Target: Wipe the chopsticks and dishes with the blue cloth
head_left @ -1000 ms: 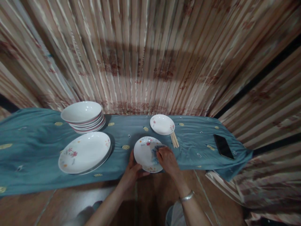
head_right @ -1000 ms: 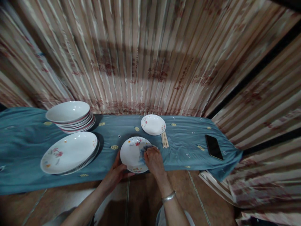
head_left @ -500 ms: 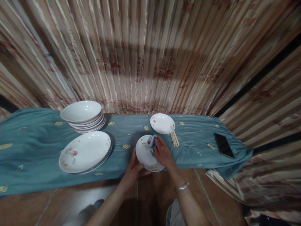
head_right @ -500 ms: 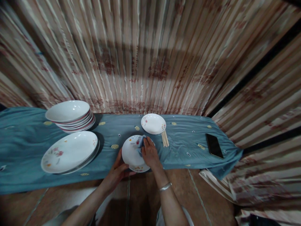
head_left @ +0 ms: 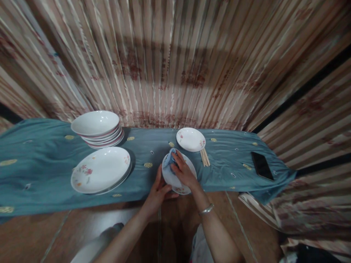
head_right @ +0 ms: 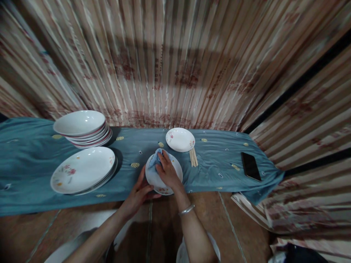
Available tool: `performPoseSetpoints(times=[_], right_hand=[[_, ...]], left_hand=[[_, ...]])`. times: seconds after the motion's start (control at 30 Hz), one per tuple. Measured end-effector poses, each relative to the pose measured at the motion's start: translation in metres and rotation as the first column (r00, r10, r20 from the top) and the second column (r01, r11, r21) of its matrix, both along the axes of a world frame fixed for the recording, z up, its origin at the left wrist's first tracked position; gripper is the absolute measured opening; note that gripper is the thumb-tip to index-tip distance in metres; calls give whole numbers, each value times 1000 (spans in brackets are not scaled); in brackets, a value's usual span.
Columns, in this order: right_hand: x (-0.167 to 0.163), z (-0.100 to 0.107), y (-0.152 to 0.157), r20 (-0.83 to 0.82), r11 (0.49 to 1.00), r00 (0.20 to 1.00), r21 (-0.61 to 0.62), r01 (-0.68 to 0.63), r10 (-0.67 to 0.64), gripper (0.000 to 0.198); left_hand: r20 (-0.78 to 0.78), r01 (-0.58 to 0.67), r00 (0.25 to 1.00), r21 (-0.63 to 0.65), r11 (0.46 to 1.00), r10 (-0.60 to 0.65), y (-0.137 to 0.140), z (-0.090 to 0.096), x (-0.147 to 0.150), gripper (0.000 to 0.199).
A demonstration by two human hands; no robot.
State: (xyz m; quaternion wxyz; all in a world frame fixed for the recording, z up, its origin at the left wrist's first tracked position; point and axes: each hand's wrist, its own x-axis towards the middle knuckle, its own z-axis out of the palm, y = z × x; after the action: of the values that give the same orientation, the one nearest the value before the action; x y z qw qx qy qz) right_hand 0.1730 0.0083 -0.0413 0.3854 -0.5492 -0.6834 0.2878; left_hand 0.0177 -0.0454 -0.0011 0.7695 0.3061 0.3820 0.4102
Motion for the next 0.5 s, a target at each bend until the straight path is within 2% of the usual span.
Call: performPoseSetpoints(times=[0.17, 0.33, 0.5], right_hand=[[-10, 12, -6, -67, 997, 995, -6, -80, 79, 52], [-19, 22, -15, -100, 990, 985, -8, -144, 142, 48], [-26, 27, -26, -140, 973, 964, -13, -229, 225, 45]], left_hand=[[-7, -12, 1000, -6, 1000, 12, -1, 1, 1, 99], [10, -38, 999, -27, 999, 38, -1, -5, 2, 100], [17, -57, 998, -52, 997, 58, 0, -8, 1, 93]])
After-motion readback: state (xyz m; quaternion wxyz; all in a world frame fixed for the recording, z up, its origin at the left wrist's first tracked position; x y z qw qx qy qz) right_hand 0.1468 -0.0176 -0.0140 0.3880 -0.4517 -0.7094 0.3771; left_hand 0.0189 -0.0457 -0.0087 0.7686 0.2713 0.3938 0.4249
